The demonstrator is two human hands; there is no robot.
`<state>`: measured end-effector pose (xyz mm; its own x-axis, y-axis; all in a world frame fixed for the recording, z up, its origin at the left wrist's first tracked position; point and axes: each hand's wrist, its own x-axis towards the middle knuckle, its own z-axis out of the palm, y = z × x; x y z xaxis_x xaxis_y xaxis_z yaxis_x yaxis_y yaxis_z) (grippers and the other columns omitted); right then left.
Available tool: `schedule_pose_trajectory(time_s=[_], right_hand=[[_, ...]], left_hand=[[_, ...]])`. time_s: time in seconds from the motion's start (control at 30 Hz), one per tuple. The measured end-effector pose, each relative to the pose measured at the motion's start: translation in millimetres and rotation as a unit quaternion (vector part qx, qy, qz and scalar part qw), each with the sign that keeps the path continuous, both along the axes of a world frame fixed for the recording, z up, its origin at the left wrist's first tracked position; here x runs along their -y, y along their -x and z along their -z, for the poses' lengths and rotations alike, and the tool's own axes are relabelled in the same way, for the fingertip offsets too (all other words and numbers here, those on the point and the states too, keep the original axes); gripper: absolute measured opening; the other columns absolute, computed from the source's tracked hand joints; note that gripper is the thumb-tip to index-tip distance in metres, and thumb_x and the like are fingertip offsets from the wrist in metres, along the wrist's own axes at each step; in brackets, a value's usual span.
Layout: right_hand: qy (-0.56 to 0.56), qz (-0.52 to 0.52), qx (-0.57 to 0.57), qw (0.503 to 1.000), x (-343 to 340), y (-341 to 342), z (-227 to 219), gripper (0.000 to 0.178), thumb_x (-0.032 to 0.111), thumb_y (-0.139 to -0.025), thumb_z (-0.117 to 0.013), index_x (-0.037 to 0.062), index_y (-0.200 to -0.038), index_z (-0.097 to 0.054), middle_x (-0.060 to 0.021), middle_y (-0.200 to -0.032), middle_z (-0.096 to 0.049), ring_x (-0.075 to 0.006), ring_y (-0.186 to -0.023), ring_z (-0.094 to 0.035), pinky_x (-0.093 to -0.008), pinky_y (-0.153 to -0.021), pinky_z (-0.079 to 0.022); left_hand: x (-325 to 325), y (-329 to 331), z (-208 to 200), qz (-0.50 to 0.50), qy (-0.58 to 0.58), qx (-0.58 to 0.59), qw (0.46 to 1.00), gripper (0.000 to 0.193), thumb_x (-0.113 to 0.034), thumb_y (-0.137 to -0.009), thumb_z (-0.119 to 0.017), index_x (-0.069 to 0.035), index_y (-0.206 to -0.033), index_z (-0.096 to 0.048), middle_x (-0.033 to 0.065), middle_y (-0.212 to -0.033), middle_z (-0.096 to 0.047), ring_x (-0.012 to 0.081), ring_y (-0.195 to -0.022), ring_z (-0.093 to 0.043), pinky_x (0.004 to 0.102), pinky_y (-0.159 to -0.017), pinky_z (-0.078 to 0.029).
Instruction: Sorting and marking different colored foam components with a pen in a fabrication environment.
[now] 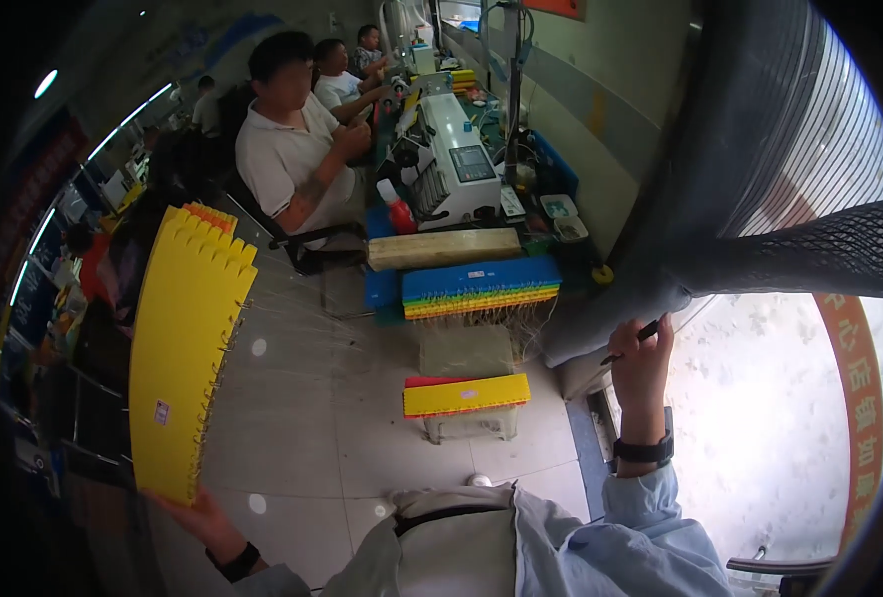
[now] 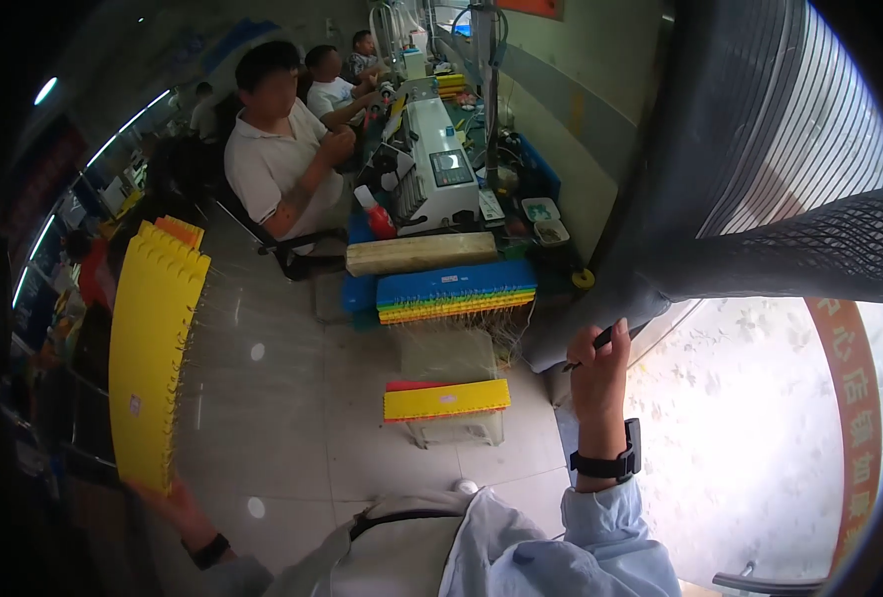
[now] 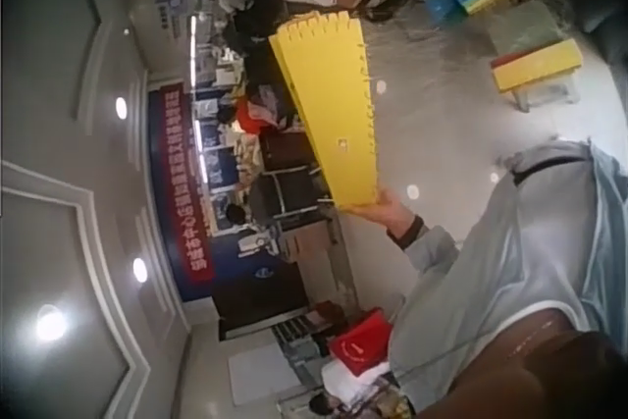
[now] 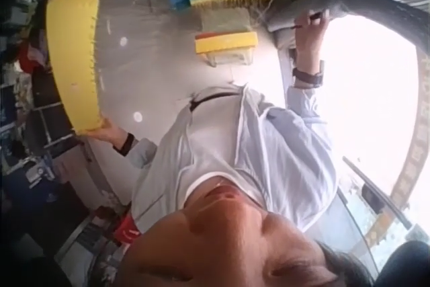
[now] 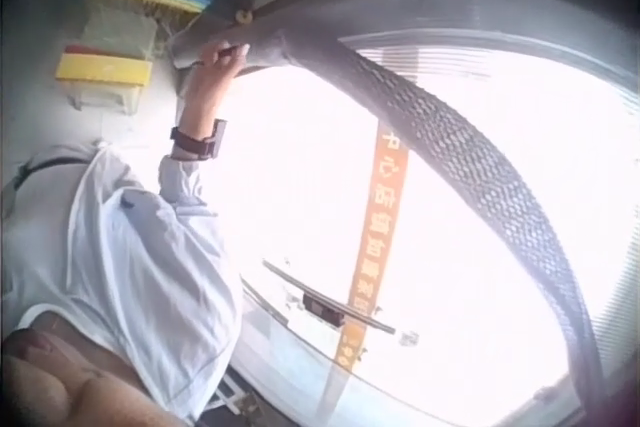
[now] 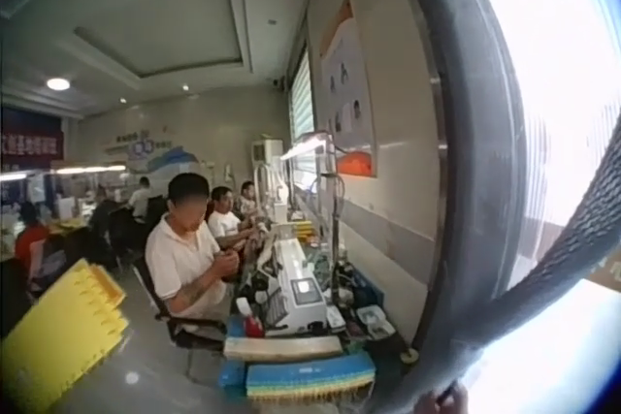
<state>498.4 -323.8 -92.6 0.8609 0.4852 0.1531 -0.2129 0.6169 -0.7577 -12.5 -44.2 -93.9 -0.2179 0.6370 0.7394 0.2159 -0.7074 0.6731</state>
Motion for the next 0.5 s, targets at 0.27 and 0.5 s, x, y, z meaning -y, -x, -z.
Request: schedule_pose_trajectory(time_s=[0.27, 0.5], right_hand=[[-0.033, -0.060, -0.141, 0.988, -23.5, 6.6, 0.0, 0.055, 0.054, -0.083, -0.032, 0.0100, -0.050, -0.030, -0.0002, -0.051, -0.026, -0.0145, -0.055, -0.026, -0.0266, -0.057, -0.023], [-0.152, -0.136, -0.252, 0.946, -55.7, 3.7, -21.1, 0.060, 0.062, -0.078, -0.035, 0.0096, -0.050, -0.028, -0.0009, -0.054, -0.026, -0.0147, -0.056, -0.027, -0.0269, -0.058, -0.024]], left_hand=[[-18.4, 66.5, 17.6, 0.086, 0.105, 0.228, 0.964, 0.067, -0.005, -0.083, -0.049, 0.000, -0.134, -0.007, 0.0208, -0.133, -0.022, 0.0293, -0.122, -0.028, 0.0369, -0.098, -0.026], [11.6, 46.9, -1.1, -0.146, -0.021, -0.158, 0.976, 0.054, -0.035, -0.089, -0.040, -0.013, -0.133, -0.018, 0.0086, -0.121, -0.035, 0.0144, -0.103, -0.043, 0.0231, -0.079, -0.039]])
